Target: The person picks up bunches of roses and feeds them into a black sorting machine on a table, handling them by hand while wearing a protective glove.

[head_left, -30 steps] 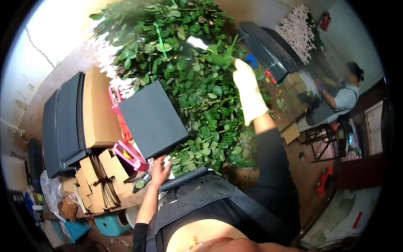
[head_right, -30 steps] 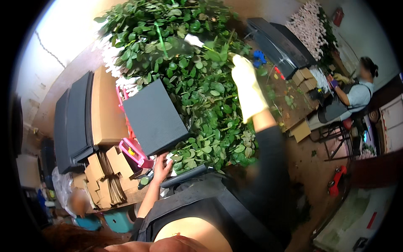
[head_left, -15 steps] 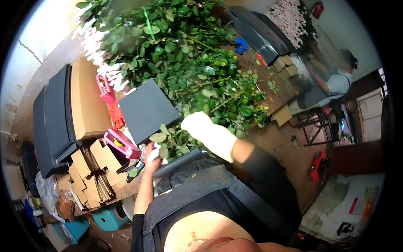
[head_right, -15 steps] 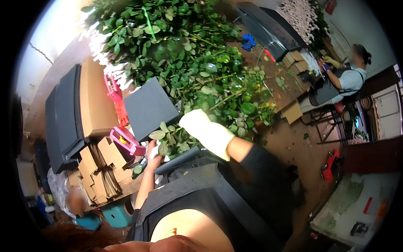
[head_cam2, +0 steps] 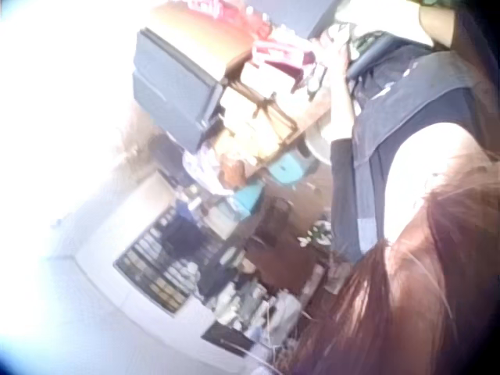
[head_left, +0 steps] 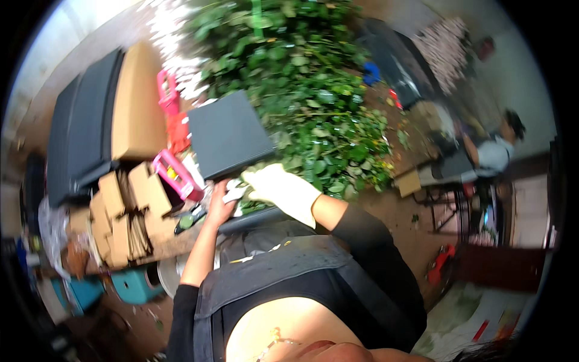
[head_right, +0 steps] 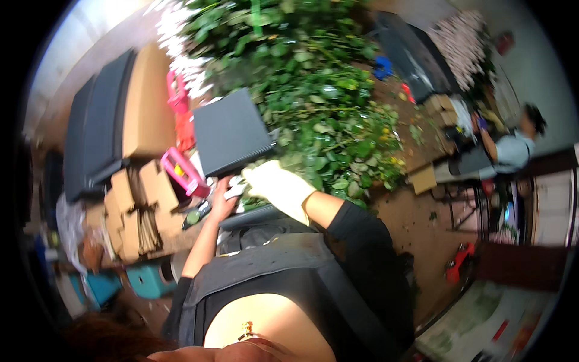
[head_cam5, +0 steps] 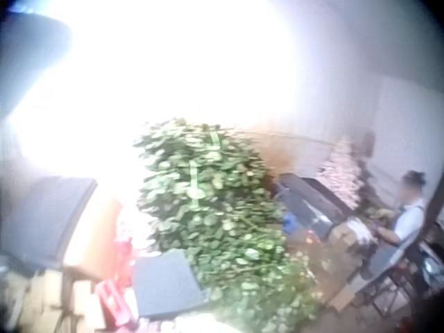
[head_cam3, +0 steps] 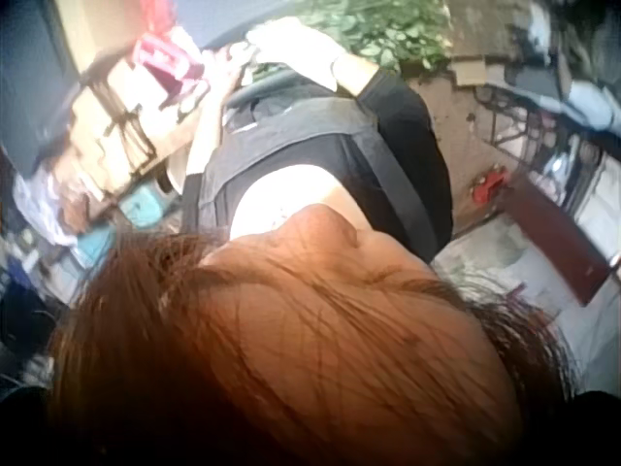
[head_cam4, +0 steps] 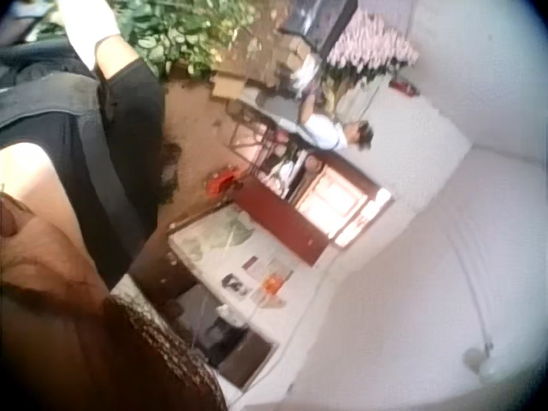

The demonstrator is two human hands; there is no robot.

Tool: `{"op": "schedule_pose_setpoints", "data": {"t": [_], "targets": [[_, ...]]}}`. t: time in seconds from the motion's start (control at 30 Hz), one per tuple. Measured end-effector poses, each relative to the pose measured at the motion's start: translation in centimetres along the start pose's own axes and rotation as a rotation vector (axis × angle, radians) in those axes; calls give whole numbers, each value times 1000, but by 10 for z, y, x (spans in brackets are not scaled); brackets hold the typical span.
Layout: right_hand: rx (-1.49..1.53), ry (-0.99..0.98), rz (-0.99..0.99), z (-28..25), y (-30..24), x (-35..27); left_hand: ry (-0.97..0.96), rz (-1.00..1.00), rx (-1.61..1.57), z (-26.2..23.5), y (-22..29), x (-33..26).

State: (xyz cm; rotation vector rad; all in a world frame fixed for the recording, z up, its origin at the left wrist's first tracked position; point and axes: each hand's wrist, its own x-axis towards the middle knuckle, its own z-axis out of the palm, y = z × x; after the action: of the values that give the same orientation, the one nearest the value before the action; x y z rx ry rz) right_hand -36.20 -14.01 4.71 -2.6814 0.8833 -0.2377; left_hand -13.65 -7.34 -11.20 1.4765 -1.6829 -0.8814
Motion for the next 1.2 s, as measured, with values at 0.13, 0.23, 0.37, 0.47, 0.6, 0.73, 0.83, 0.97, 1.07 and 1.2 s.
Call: {"op": "schedule_pose_setpoints", "data": {"t": [0.13, 0.23, 0.37, 0.47, 0.6, 0.73, 0.83, 0.97, 1.07, 1.2], "targets": [[-171, -356, 294, 40, 24, 44, 63, -8, -12, 7, -9, -1], [-134, -205, 291, 54, 26, 43, 133, 7, -118, 9, -5, -7], [-73, -236, 368, 89, 48, 38, 157, -102, -118, 3, 17, -2], [-196, -331, 305, 81, 36, 49, 171, -285, 33, -2, 10, 5], [-208, -433, 350, 82, 33, 58, 295, -242, 152, -3, 11, 7], [-197, -473, 376, 81, 29, 64, 455, -343, -70, 4, 23, -4], [-195, -503, 359, 78, 26, 71, 723, -263, -292, 8, 28, -13], [-153, -477, 307, 76, 33, 63, 914, -344, -501, -27, 9, -21], [-17, -555, 418, 52, 17, 68, 514, -511, -202, -39, -8, -27], [-167, -492, 392, 68, 17, 64, 119, -515, 59, -29, 12, 3]]}}
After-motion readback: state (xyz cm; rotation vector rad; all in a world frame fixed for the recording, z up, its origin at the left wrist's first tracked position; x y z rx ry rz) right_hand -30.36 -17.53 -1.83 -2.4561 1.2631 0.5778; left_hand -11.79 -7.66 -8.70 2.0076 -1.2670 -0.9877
